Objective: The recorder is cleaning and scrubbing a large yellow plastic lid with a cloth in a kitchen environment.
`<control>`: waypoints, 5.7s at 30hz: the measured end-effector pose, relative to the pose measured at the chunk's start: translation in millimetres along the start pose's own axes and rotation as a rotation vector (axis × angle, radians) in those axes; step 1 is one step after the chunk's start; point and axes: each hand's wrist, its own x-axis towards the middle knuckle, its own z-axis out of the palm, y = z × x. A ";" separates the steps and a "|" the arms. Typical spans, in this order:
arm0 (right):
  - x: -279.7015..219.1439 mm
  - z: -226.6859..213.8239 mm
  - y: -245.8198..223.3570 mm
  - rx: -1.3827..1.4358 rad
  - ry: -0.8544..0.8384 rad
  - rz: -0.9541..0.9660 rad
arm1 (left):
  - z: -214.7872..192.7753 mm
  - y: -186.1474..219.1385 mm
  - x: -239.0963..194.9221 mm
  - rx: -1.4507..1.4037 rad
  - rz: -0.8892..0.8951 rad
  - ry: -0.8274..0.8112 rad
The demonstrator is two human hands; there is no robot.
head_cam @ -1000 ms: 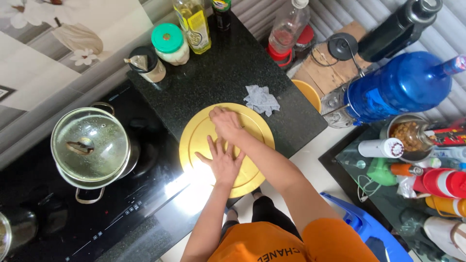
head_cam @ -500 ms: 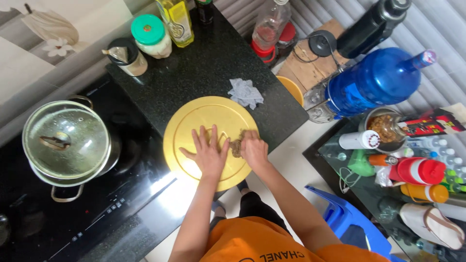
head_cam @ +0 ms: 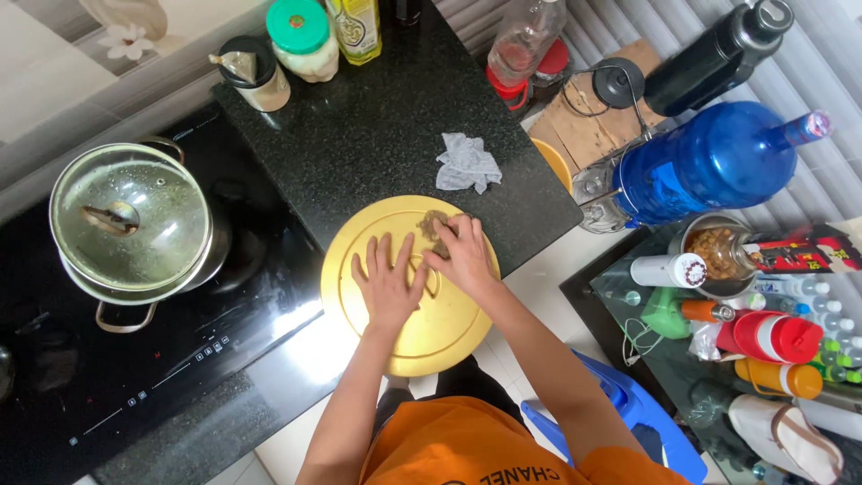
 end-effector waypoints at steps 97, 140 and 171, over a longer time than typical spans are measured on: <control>-27.5 23.8 71.1 -0.391 -0.093 0.337 | 18.6 7.4 4.3 0.019 -0.080 -0.155; -26.9 -8.5 61.9 -0.172 0.041 0.143 | -4.6 26.1 14.5 0.061 -0.093 -0.196; -99.3 -19.2 24.2 -0.360 0.193 0.347 | 32.5 12.9 19.8 0.035 -0.032 -0.124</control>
